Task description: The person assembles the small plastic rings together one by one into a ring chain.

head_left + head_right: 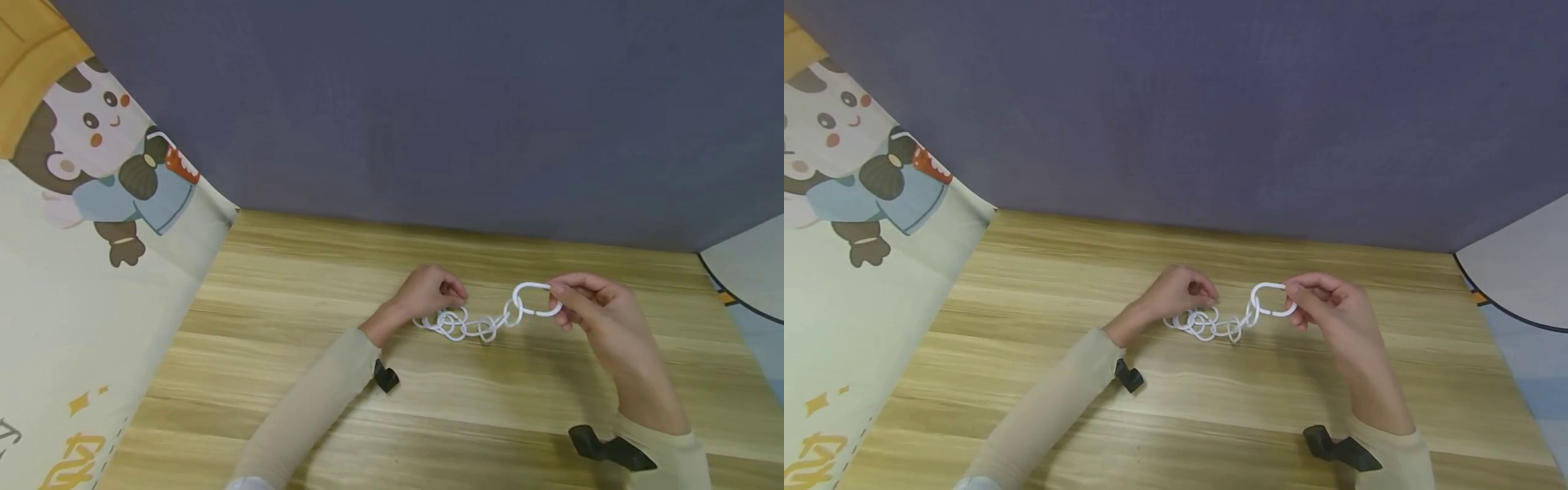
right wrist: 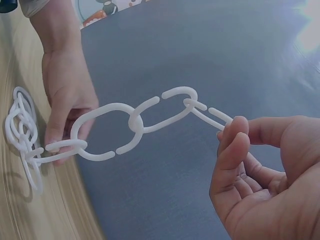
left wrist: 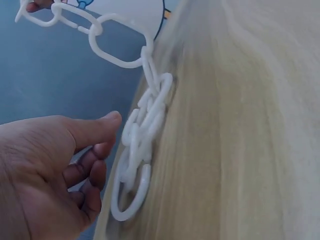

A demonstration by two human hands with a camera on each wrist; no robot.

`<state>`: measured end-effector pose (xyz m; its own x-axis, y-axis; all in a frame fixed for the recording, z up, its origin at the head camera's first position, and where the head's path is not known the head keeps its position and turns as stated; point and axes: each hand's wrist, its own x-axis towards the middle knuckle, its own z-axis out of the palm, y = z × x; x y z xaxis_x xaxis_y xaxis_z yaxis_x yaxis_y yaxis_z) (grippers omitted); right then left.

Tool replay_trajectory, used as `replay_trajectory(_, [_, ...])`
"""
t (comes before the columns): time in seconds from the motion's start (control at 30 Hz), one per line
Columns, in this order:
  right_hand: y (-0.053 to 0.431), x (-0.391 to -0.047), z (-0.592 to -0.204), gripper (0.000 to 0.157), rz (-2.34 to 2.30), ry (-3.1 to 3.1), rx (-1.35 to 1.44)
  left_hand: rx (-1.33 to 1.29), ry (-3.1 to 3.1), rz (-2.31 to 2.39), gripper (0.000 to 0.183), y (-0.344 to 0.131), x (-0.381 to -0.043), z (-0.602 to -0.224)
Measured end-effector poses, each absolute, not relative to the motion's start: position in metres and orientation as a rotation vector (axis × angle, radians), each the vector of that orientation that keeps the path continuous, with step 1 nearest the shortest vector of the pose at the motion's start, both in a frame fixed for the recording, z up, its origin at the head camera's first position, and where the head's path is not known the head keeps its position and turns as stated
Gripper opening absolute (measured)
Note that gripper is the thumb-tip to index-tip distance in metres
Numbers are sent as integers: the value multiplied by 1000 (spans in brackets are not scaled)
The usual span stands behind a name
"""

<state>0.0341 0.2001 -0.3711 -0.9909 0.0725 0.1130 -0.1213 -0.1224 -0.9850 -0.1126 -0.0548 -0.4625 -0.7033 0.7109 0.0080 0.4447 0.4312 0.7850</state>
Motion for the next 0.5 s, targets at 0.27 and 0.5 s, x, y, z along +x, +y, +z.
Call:
replay_trajectory(0.27, [199,43,-372,25,2252,-1980,34,1054,2503,943,5,-60,-104,-472])
replay_trajectory(0.5, [199,50,-373,25,2249,-1985,5,1063,2565,966,4,-73,-98,-476])
